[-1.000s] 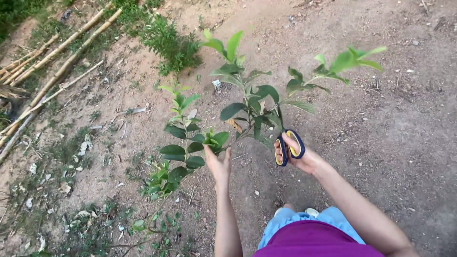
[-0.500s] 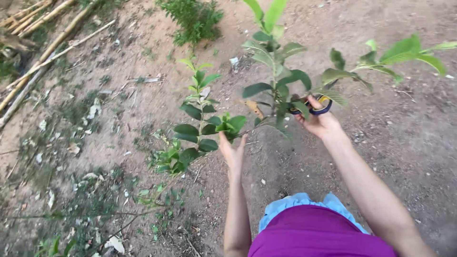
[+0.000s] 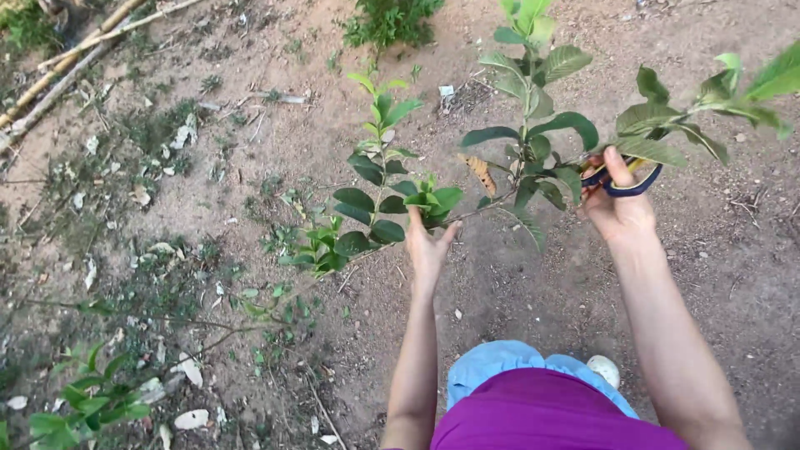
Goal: Pruning leaves and branches from various plants using scissors in a garden.
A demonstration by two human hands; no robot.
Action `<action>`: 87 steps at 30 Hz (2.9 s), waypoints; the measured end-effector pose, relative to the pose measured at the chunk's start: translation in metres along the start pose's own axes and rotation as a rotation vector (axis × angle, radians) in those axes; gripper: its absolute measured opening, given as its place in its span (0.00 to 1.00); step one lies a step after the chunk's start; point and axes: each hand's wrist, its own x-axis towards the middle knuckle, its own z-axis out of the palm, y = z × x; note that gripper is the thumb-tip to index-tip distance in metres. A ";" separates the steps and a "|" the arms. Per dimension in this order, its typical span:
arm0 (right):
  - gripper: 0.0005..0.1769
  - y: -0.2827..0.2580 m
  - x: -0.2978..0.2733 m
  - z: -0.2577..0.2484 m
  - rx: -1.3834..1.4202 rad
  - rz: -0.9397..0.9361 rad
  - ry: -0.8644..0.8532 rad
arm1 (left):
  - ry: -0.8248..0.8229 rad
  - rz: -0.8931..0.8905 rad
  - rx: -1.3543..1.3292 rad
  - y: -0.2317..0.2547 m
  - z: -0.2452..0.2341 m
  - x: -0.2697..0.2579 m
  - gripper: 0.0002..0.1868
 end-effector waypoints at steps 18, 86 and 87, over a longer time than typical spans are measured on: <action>0.13 -0.011 0.042 -0.139 -0.134 0.461 -0.196 | 0.348 -0.311 -0.323 0.122 0.193 -0.190 0.18; 0.23 0.258 -0.225 0.108 -1.127 0.575 -1.529 | 0.902 -0.211 -0.550 -0.017 -0.258 -0.068 0.41; 0.22 0.253 -0.215 0.115 -1.188 0.567 -1.490 | 0.878 -0.249 -0.532 -0.022 -0.252 -0.057 0.39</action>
